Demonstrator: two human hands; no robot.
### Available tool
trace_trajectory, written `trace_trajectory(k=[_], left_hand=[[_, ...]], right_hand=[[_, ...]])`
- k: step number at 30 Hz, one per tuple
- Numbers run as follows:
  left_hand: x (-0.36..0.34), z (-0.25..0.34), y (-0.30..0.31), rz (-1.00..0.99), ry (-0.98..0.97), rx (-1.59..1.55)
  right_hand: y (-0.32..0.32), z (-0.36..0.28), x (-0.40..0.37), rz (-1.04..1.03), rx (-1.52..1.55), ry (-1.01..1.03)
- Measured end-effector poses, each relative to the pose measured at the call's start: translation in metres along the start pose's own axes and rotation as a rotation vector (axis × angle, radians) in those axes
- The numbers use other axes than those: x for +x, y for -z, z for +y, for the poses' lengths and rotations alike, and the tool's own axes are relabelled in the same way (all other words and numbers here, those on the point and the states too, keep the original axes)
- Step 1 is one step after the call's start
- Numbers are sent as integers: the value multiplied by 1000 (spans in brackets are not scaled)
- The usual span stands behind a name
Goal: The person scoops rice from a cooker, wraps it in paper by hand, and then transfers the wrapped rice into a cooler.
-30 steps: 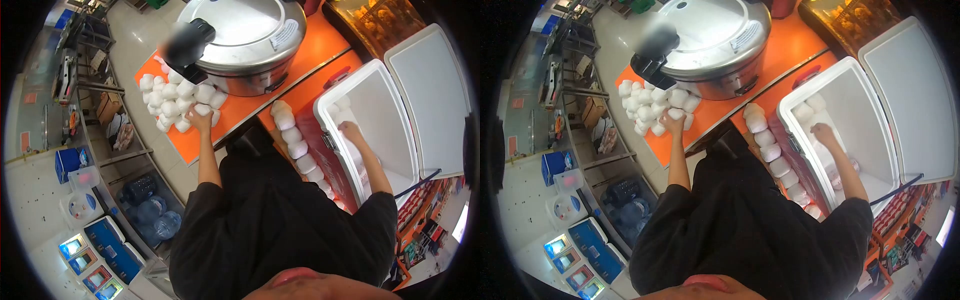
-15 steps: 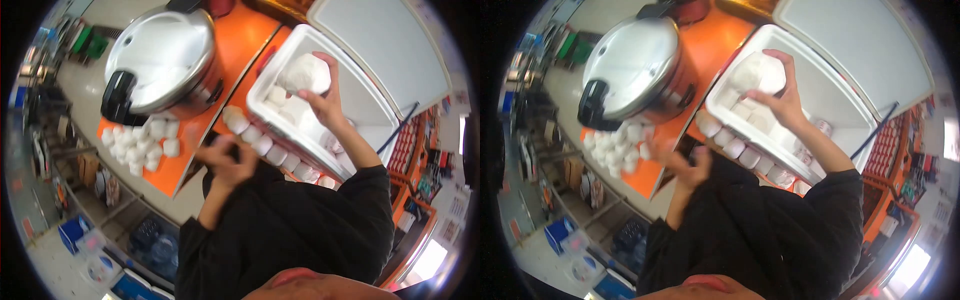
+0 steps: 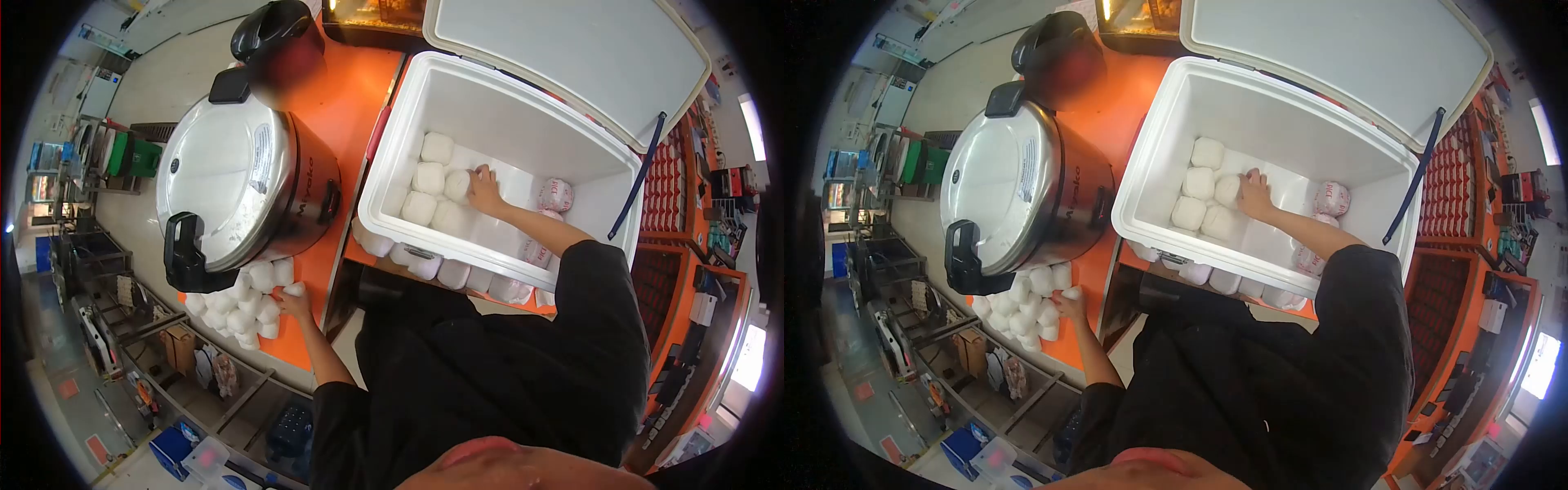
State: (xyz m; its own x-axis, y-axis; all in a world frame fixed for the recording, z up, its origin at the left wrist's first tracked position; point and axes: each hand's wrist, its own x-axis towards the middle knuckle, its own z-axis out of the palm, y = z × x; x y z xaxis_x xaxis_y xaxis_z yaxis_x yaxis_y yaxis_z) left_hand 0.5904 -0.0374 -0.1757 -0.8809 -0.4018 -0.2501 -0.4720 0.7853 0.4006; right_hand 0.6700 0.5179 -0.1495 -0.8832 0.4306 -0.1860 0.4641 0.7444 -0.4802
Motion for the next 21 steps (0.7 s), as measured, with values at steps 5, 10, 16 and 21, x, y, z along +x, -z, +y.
trace_trajectory(k=[5, 10, 16, 21], left_hand=[[-100, 65, 79, -787, 3, -826], [-185, 208, 177, -1059, -681, -972], [-244, 387, 167, -56, -1259, -513], [-253, 375, 172, -30, -1296, -507]], right_hand=[[2, 23, 11, -82, 263, 461], [82, -55, 7, -196, 108, 363], [232, -216, -82, -753, 1669, 256], [201, -140, -23, -222, 1545, -41]])
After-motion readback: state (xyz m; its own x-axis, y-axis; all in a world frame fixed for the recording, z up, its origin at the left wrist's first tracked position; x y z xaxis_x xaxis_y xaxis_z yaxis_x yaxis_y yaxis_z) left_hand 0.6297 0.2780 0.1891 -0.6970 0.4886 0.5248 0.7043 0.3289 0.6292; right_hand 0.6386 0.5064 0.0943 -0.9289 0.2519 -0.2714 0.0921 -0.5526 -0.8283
